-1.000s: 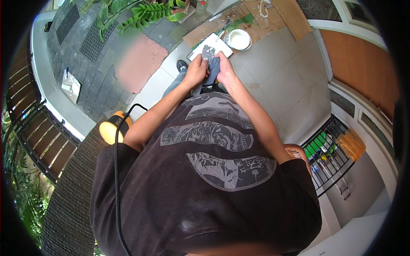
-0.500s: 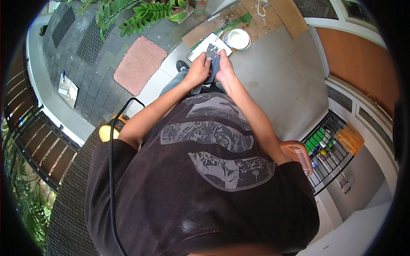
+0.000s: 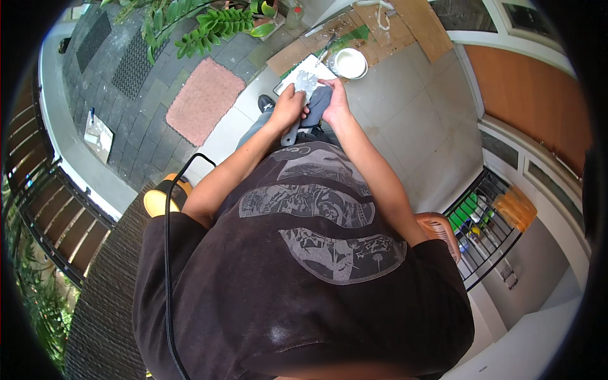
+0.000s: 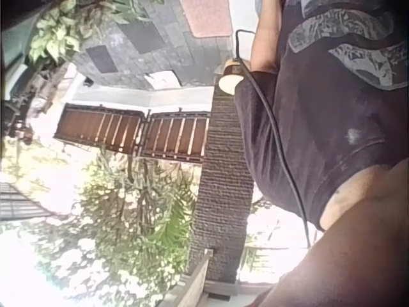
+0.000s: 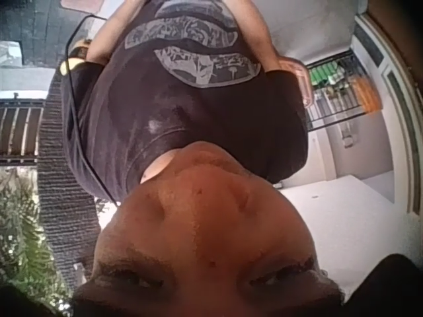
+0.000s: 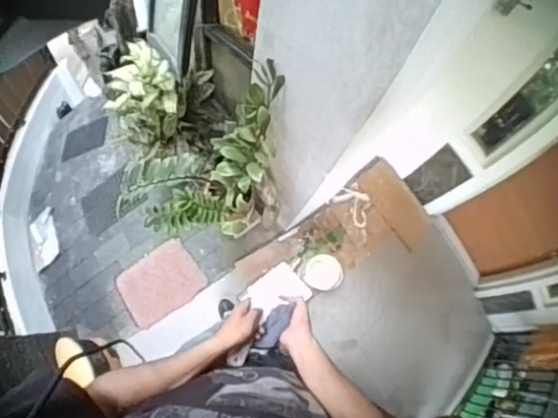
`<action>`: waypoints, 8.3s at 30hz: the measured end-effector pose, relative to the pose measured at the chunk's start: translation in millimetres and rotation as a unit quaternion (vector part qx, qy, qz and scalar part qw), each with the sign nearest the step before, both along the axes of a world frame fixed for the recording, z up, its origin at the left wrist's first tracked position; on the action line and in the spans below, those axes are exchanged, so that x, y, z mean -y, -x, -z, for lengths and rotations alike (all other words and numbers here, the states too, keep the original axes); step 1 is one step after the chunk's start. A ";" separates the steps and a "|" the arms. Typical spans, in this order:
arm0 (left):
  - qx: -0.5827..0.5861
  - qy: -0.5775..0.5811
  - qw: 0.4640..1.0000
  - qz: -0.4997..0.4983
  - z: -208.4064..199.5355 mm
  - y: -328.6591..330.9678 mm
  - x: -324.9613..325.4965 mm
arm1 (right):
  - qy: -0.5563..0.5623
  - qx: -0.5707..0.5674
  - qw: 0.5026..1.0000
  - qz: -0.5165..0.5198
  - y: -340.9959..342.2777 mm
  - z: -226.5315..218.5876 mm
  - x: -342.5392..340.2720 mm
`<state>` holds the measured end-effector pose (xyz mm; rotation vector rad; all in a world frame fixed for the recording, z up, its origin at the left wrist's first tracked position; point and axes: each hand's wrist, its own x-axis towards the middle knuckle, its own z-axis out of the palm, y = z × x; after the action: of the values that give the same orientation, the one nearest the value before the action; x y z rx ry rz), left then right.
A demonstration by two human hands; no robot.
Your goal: The person is preparing and painting a wall or door frame using a scraper and a brush.
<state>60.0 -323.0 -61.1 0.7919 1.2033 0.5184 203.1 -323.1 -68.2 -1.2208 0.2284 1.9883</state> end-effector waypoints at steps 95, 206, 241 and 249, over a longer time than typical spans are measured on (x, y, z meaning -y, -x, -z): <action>0.068 -0.088 0.986 -0.121 -25.8 -45.2 -25.2 | -0.215 0.395 0.890 -0.072 -68.4 -27.5 -13.2; -0.184 -0.356 0.915 0.057 -88.6 -244.4 20.0 | -0.073 0.009 0.997 -0.007 -228.9 -63.3 -9.7; -0.219 -0.418 0.873 0.123 -66.9 -315.8 52.2 | -0.039 -0.051 0.998 -0.003 -296.2 -30.1 31.9; -0.279 -0.384 0.864 0.169 -73.8 -327.6 42.6 | -0.070 -0.059 0.995 0.026 -302.6 -1.5 21.6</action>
<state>387.6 -365.6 12.7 1.9065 1.3357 0.4867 505.7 -344.7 -66.7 -1.0018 0.1733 1.9979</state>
